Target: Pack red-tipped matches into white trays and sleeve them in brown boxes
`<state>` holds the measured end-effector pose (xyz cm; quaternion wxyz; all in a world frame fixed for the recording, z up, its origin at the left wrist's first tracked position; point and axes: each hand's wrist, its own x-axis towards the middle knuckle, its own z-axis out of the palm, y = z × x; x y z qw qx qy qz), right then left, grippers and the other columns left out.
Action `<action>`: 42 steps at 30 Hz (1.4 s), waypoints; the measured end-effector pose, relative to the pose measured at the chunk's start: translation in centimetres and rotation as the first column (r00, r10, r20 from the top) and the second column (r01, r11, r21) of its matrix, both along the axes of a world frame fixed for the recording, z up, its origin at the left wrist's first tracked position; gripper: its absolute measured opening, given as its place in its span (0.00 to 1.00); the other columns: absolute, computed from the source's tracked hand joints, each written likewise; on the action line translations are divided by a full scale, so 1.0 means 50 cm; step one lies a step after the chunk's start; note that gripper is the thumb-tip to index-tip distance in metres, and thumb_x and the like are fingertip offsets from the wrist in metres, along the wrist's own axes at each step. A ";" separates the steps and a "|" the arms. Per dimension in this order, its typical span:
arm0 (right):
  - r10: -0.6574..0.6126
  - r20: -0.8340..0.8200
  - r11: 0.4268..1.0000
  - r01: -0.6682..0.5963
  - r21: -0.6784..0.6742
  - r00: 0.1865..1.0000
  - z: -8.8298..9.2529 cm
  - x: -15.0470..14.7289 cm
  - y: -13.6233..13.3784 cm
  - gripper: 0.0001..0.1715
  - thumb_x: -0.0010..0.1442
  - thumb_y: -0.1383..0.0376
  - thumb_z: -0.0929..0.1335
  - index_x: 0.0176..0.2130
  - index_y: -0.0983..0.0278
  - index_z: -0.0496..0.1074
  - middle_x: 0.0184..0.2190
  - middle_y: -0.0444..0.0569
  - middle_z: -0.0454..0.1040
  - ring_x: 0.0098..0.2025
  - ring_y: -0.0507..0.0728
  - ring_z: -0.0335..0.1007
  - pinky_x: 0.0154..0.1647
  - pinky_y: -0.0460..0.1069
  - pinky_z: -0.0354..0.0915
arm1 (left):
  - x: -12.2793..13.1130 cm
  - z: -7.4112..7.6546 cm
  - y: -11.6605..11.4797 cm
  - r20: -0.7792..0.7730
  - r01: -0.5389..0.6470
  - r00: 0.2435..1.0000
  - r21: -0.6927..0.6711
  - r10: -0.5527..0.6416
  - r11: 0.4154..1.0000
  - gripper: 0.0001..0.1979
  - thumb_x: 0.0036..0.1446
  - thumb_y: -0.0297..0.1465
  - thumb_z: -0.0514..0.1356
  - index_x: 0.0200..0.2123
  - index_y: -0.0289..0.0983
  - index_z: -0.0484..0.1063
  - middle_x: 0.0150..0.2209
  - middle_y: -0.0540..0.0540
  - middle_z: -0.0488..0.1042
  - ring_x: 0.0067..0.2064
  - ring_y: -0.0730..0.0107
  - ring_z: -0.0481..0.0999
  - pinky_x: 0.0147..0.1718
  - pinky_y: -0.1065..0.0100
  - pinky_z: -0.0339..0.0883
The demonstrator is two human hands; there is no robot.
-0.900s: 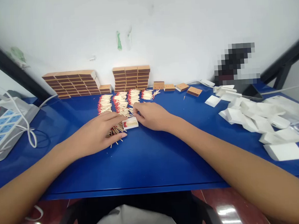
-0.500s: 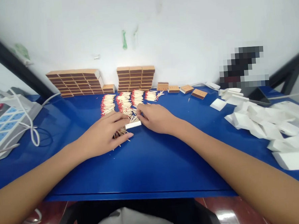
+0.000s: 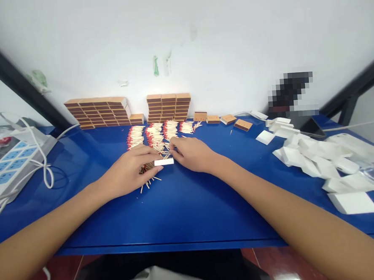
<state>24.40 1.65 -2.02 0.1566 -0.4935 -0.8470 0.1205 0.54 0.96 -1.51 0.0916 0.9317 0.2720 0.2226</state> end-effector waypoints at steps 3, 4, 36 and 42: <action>0.000 0.001 1.000 0.000 -0.003 1.000 0.003 -0.001 -0.002 0.03 0.68 0.67 0.64 0.40 0.62 0.68 0.29 0.45 0.73 0.28 0.53 0.62 0.32 0.48 0.51 | -0.001 0.000 0.004 0.020 0.010 1.000 0.009 -0.010 1.000 0.07 0.67 0.29 0.62 0.46 0.37 0.78 0.42 0.43 0.79 0.44 0.59 0.74 0.45 0.59 0.70; 0.001 0.001 1.000 -0.001 -0.003 1.000 0.003 -0.001 -0.002 0.03 0.68 0.67 0.64 0.40 0.62 0.68 0.29 0.45 0.72 0.28 0.53 0.61 0.32 0.48 0.51 | -0.002 -0.001 0.006 0.027 0.016 1.000 0.016 -0.016 1.000 0.07 0.68 0.29 0.62 0.47 0.37 0.78 0.42 0.43 0.79 0.44 0.59 0.74 0.44 0.59 0.70; 0.092 -0.352 0.993 -0.060 0.101 0.931 0.009 -0.024 -0.024 0.24 0.67 0.52 0.71 0.57 0.61 0.71 0.35 0.46 0.76 0.30 0.54 0.67 0.34 0.50 0.63 | -0.016 0.008 0.023 0.228 -0.093 0.974 0.337 0.014 0.937 0.22 0.64 0.29 0.66 0.61 0.38 0.71 0.48 0.40 0.78 0.49 0.57 0.76 0.48 0.53 0.74; 0.127 -0.340 0.989 -0.092 0.116 0.932 0.007 -0.016 -0.018 0.23 0.69 0.56 0.69 0.60 0.58 0.68 0.50 0.52 0.77 0.34 0.54 0.71 0.38 0.52 0.67 | -0.016 0.013 0.027 0.267 -0.117 0.962 0.253 0.047 0.961 0.19 0.64 0.34 0.68 0.57 0.40 0.75 0.46 0.42 0.80 0.48 0.59 0.77 0.49 0.55 0.73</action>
